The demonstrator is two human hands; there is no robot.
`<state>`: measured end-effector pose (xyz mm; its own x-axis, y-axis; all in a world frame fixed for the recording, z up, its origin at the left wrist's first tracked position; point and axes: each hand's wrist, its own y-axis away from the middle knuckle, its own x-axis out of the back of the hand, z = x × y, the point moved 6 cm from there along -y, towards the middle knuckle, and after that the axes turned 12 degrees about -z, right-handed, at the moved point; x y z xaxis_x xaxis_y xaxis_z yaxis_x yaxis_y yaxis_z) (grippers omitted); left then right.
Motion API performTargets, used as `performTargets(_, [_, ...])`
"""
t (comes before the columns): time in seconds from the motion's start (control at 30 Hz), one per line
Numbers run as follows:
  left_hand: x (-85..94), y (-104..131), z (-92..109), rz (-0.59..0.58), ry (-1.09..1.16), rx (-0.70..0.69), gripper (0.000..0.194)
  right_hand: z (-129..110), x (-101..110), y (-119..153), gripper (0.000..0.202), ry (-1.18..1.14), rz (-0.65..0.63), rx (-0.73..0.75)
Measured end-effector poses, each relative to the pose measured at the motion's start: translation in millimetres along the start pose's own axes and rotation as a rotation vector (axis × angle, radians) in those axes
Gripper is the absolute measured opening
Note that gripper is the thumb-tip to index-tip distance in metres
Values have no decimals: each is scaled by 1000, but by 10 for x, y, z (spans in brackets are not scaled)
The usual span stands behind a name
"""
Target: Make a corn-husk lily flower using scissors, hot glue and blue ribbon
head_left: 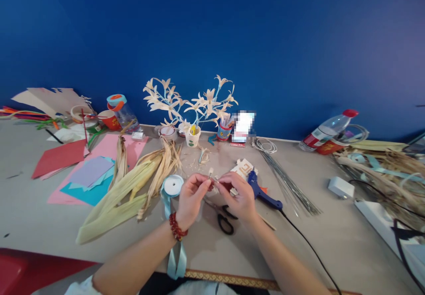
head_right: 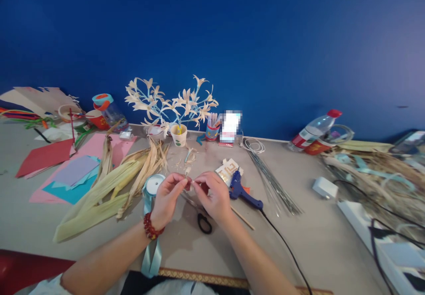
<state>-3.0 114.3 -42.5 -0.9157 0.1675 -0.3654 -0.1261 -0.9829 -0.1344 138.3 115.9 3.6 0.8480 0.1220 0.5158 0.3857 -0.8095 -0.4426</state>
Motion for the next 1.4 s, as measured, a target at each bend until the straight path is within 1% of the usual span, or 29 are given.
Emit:
performTargets(0.13, [-3, -6, -9, 1, 5, 15, 16, 38, -7, 3, 6, -23, 1, -59])
performTargets(0.27, [-1, -1, -17, 1, -3, 17, 15, 132, -46, 18, 7, -148, 4, -148])
performTargets(0.33, [0, 3, -17, 3, -7, 16, 14, 212, -62, 29, 9, -299, 30, -227])
performTargets(0.4, [-6, 4, -13, -7, -1, 11, 13, 286, -78, 33, 14, -510, 67, -292])
performTargets(0.47, [-14, 1, -11, -17, 8, 8, 12, 320, -93, 18, 22, -706, 86, -312])
performTargets(0.53, [-16, -3, -12, -15, 12, 9, 12, 329, -106, -3, 29, -827, 74, -323])
performTargets(0.6, [-9, -6, -13, -1, 16, 8, 11, 341, -120, -11, 32, -885, 53, -366])
performTargets(0.73, [-5, -8, -12, 10, 20, 8, 11, 380, -138, 16, 20, -942, 60, -483])
performTargets(0.8, [-11, -10, -11, 1, 12, 9, 11, 389, -145, 27, 20, -976, 77, -501])
performTargets(0.87, [-14, -13, -11, -6, 5, 6, 11, 390, -154, 27, 20, -986, 86, -487])
performTargets(0.97, [-6, -17, -22, -2, 3, 11, 11, 388, -154, 17, 18, -921, 105, -414])
performTargets(1.03, [1, -17, -36, 1, 5, 19, 12, 394, -150, 19, 16, -841, 116, -373])
performTargets(1.13, [5, -12, -53, -8, -2, 25, 12, 384, -143, 33, 12, -683, 97, -341])
performTargets(1.2, [3, -7, -63, -17, -18, 25, 13, 333, -111, 40, 9, -539, 91, -288])
performTargets(1.3, [5, -4, -76, -27, -45, 24, 14, 179, -45, 39, 2, -248, 86, -143])
performTargets(1.4, [19, -7, -79, -20, -63, 17, 14, 29, -2, 35, 10, 2, 75, 0])
